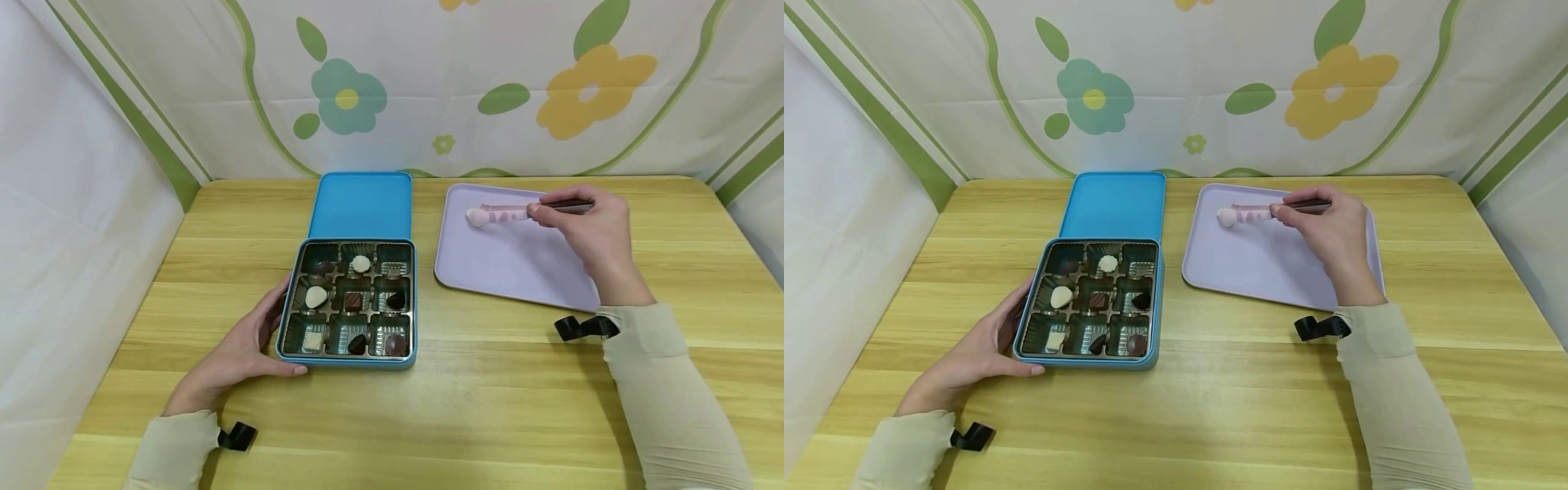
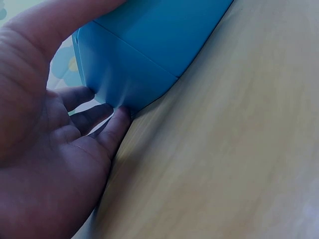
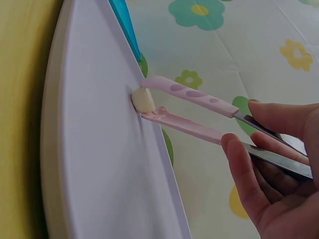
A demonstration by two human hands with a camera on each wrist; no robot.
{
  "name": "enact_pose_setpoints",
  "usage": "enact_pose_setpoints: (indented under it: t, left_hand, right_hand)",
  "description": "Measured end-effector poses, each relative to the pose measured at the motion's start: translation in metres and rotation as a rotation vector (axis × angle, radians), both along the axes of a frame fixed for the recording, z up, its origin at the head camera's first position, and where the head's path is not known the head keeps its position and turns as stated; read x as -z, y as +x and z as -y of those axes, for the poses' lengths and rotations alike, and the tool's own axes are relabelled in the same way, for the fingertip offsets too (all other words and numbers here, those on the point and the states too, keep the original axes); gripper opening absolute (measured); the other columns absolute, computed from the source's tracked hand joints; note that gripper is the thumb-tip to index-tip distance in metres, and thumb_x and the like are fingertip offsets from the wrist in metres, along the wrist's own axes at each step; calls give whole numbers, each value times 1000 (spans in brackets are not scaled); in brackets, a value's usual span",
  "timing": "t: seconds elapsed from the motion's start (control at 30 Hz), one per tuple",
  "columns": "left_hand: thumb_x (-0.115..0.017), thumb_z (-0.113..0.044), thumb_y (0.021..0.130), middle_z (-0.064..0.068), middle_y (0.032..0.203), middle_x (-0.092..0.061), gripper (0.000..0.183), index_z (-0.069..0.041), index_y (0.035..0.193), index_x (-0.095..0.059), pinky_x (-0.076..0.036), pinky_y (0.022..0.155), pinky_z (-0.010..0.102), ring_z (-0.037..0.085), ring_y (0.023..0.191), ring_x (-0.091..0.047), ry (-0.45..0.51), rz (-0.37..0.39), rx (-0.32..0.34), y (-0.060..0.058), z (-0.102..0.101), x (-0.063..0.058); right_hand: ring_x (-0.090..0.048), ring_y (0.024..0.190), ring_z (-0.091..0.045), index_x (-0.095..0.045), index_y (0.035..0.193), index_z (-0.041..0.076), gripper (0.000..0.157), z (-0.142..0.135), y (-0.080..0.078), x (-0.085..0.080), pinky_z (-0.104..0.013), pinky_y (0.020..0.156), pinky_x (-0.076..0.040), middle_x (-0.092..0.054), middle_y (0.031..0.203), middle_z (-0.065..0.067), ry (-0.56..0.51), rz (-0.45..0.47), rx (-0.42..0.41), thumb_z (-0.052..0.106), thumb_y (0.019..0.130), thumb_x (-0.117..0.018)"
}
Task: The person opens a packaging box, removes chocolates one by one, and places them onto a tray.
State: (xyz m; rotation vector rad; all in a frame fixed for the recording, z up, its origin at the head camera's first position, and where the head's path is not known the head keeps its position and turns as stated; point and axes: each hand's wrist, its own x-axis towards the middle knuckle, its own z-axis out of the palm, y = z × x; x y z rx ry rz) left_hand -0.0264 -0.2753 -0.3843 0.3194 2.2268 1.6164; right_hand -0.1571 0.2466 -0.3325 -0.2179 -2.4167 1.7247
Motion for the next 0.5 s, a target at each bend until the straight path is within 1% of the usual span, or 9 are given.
enact_pose_setpoints:
  t: [0.07,0.1,0.13,0.2,0.33,0.4,0.5]
  left_hand:
    - [-97,-3,75,-1,182,-15,137,-41,173,-10,-36,113,6,1,152,-35,4,-3,1,0,0,1]
    - [-97,-3,75,-1,182,-14,137,-41,173,-10,-36,113,6,0,152,-35,5,-3,1,0,-1,1]
    - [-97,-2,75,-1,182,-14,137,-41,173,-10,-36,113,6,2,153,-35,10,-2,2,0,-1,1]
    - [-97,-2,76,-1,182,-14,137,-41,173,-9,-36,114,6,10,157,-33,15,0,5,0,-2,2]
    - [-96,-2,76,-1,182,-13,136,-40,173,-9,-36,115,6,33,163,-24,23,3,10,-1,-4,1]
    - [-96,-2,76,-1,182,-13,136,-40,173,-9,-35,114,5,38,163,-21,21,5,7,0,-4,0]
    - [-96,-2,77,-1,183,-12,136,-41,173,-9,-35,113,5,40,164,-19,19,11,4,0,-4,-1]
  right_hand:
    - [-75,77,2,-83,109,10,28,1,0,0,-14,73,-60,-76,82,24,33,3,-10,20,85,-94]
    - [-75,77,2,-83,109,10,29,1,1,0,-14,72,-59,-75,82,24,50,5,-13,22,85,-94]
    - [-75,78,3,-82,109,10,29,2,1,1,-14,72,-59,-75,82,25,68,2,-13,23,86,-94]
    - [-74,78,5,-82,109,11,29,3,0,3,-12,71,-57,-74,81,27,96,-3,-7,25,86,-93]
    - [-73,79,9,-82,107,9,27,9,-3,10,-10,72,-56,-73,79,30,99,-43,19,23,86,-93]
    - [-73,80,11,-82,108,9,28,13,-5,13,-9,74,-56,-72,78,31,101,-57,29,24,87,-92]
    - [-72,81,11,-82,109,8,31,19,-7,16,-9,75,-55,-71,79,32,113,-64,44,28,88,-92]
